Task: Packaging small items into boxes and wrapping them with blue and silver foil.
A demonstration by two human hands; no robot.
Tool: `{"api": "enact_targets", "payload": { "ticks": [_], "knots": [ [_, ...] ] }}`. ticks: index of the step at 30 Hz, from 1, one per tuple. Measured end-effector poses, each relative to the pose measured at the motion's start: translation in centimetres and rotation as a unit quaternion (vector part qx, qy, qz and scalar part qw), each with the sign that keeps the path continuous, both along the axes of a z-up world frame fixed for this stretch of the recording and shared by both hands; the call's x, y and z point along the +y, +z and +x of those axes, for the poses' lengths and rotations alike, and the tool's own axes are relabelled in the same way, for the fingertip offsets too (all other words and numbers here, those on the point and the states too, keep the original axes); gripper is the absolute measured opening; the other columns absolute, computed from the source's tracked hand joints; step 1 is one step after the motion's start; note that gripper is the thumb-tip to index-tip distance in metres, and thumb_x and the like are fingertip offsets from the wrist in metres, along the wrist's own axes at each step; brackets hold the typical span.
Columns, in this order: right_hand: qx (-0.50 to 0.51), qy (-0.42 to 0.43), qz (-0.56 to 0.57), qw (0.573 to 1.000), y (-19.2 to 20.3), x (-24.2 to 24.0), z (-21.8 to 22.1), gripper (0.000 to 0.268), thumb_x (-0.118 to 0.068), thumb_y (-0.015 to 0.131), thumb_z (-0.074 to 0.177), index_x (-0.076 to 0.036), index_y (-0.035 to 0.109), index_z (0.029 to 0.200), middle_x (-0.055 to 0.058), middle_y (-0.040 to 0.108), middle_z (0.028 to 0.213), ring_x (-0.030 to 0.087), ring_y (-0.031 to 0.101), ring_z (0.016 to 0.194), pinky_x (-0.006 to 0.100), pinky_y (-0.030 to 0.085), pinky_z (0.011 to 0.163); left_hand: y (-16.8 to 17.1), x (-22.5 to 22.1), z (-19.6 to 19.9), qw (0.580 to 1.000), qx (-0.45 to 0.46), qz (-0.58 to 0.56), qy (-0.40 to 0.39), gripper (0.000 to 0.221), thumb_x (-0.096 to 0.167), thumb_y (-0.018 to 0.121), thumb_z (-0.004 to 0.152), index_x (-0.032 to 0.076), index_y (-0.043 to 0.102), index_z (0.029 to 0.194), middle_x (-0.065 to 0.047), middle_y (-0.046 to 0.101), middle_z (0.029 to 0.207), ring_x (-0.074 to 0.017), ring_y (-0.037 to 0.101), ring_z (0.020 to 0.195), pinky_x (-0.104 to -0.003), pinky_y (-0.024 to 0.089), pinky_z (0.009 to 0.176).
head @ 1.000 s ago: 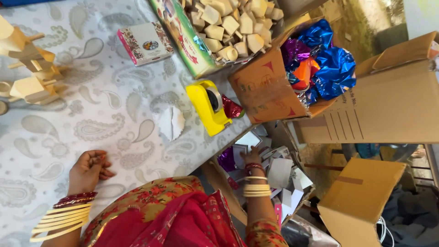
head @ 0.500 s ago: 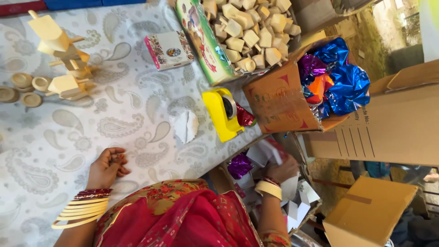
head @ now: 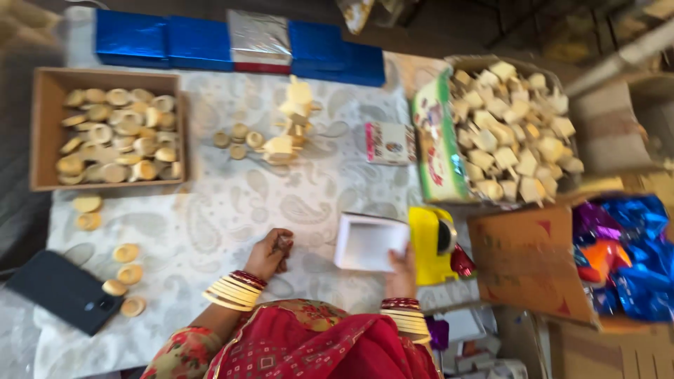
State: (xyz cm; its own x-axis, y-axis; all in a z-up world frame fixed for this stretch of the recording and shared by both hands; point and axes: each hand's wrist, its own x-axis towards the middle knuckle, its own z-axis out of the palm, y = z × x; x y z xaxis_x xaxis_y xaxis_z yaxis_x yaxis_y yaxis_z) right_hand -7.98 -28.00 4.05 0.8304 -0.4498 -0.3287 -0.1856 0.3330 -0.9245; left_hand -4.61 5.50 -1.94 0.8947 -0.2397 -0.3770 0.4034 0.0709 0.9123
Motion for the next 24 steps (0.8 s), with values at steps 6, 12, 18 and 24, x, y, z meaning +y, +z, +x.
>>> {"api": "enact_targets", "payload": {
  "ticks": [6, 12, 18, 24],
  "knots": [
    [0.060, 0.227, -0.481, 0.845, -2.8, 3.5, 2.7, 0.080, -0.024, 0.084, 0.075, -0.021, 0.048, 0.146, 0.008, 0.047, 0.142, 0.030, 0.048, 0.129, 0.050, 0.049, 0.101, -0.8, 0.9, -1.3, 0.975, -0.101, -0.031, 0.193, 0.031, 0.016, 0.051, 0.104, 0.004, 0.048, 0.132, -0.002, 0.054, 0.073, -0.0090, 0.050, 0.049, -0.025, 0.044, 0.047],
    [0.216, 0.205, -0.679, 0.671, -1.6, 3.9, 3.6, 0.078, -0.023, 0.089, 0.069, -0.030, 0.057, 0.140, 0.012, 0.042, 0.155, 0.040, 0.032, 0.137, 0.062, 0.034, 0.100, 7.3, 2.4, -1.1, 0.873, -0.304, 0.333, 0.185, 0.027, 0.017, 0.069, 0.092, 0.007, 0.065, 0.117, -0.010, 0.060, 0.084, -0.0265, 0.059, 0.076, -0.040, 0.047, 0.070],
    [-0.019, 0.199, -0.667, 0.718, -5.5, -1.1, 2.5, 0.049, 0.000, 0.076, 0.069, -0.018, 0.073, 0.115, 0.014, 0.065, 0.122, 0.036, 0.057, 0.120, 0.045, 0.045, 0.105, 7.8, 1.0, 0.9, 0.784, -0.493, 0.373, 0.042, 0.018, 0.014, 0.068, 0.082, 0.011, 0.070, 0.100, -0.006, 0.067, 0.099, -0.0272, 0.062, 0.101, -0.048, 0.043, 0.091],
    [-0.033, 0.205, -0.632, 0.747, -4.9, -1.5, 2.5, 0.039, 0.003, 0.073, 0.072, -0.014, 0.077, 0.106, 0.012, 0.069, 0.110, 0.034, 0.063, 0.109, 0.041, 0.048, 0.099, 4.2, -0.6, 2.7, 0.702, -0.491, 0.495, -0.146, 0.003, 0.015, 0.066, 0.085, 0.015, 0.070, 0.085, -0.004, 0.069, 0.089, -0.0243, 0.065, 0.099, -0.048, 0.039, 0.104]
  ]
}}
